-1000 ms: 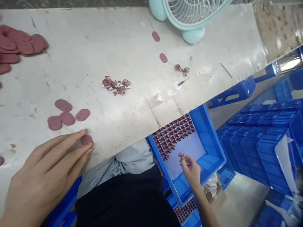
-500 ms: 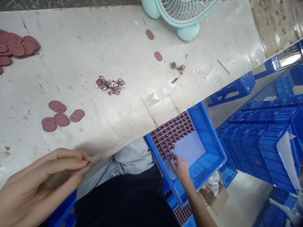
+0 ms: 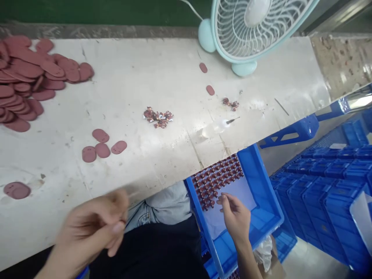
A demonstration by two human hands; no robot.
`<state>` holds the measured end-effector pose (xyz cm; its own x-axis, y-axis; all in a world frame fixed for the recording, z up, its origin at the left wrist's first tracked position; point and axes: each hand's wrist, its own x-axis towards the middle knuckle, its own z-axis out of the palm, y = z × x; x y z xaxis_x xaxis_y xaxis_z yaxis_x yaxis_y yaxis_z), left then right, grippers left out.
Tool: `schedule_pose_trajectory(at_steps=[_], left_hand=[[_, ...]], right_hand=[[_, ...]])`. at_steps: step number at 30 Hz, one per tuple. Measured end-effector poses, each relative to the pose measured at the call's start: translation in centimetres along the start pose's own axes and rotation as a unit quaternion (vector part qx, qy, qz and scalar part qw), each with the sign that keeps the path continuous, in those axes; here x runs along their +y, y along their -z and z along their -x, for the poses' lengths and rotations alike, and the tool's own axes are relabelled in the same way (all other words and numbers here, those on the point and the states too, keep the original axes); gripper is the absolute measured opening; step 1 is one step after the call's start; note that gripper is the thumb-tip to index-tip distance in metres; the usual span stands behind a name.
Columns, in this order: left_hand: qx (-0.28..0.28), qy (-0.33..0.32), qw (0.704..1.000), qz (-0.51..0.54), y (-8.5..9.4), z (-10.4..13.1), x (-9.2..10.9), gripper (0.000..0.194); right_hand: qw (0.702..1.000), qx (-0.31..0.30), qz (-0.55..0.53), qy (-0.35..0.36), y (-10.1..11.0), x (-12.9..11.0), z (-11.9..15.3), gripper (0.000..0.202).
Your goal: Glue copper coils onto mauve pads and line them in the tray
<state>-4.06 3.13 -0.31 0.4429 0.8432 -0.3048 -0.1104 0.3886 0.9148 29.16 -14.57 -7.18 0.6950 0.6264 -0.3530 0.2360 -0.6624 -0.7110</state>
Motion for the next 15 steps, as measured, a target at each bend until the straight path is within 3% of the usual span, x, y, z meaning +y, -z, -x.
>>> schedule_pose_trajectory(at_steps=[4, 6, 7, 10, 11, 12, 13, 14, 15], left_hand=[[-0.054, 0.105, 0.976, 0.185, -2.8, -0.8, -0.2, 0.014], [-0.064, 0.117, 0.964, 0.231, -3.4, -1.1, -0.2, 0.022], [-0.068, 0.121, 0.958, 0.25, -3.5, -1.2, -0.2, 0.025], [-0.062, 0.132, 0.946, 0.289, -3.6, -1.4, -0.4, 0.027], [-0.062, 0.131, 0.943, 0.301, -3.7, -1.4, -0.5, 0.027], [-0.064, 0.127, 0.939, 0.313, -3.7, -1.5, -0.6, 0.026], [-0.065, 0.123, 0.935, 0.326, -3.7, -1.5, -0.7, 0.025], [-0.065, 0.119, 0.931, 0.339, -3.8, -1.6, -0.8, 0.025], [-0.061, 0.117, 0.928, 0.349, -3.9, -1.7, -0.9, 0.025]], right_hand=[[0.978, -0.092, -0.182, 0.034, -2.7, -9.5, -1.4, 0.05], [0.941, -0.179, -0.285, 0.029, -4.9, -13.7, -2.9, 0.068], [0.877, -0.254, -0.409, 0.006, -5.9, -15.5, -3.9, 0.073], [0.603, -0.399, -0.688, -0.055, -8.0, -19.6, -7.5, 0.066], [0.541, -0.427, -0.721, -0.071, -8.3, -20.5, -8.7, 0.058], [0.507, -0.447, -0.732, -0.082, -8.3, -21.1, -9.5, 0.05], [0.5, -0.459, -0.73, -0.086, -8.2, -21.6, -10.0, 0.043], [0.517, -0.458, -0.718, -0.083, -8.0, -21.9, -10.1, 0.04], [0.553, -0.444, -0.701, -0.07, -7.8, -22.1, -9.7, 0.039]])
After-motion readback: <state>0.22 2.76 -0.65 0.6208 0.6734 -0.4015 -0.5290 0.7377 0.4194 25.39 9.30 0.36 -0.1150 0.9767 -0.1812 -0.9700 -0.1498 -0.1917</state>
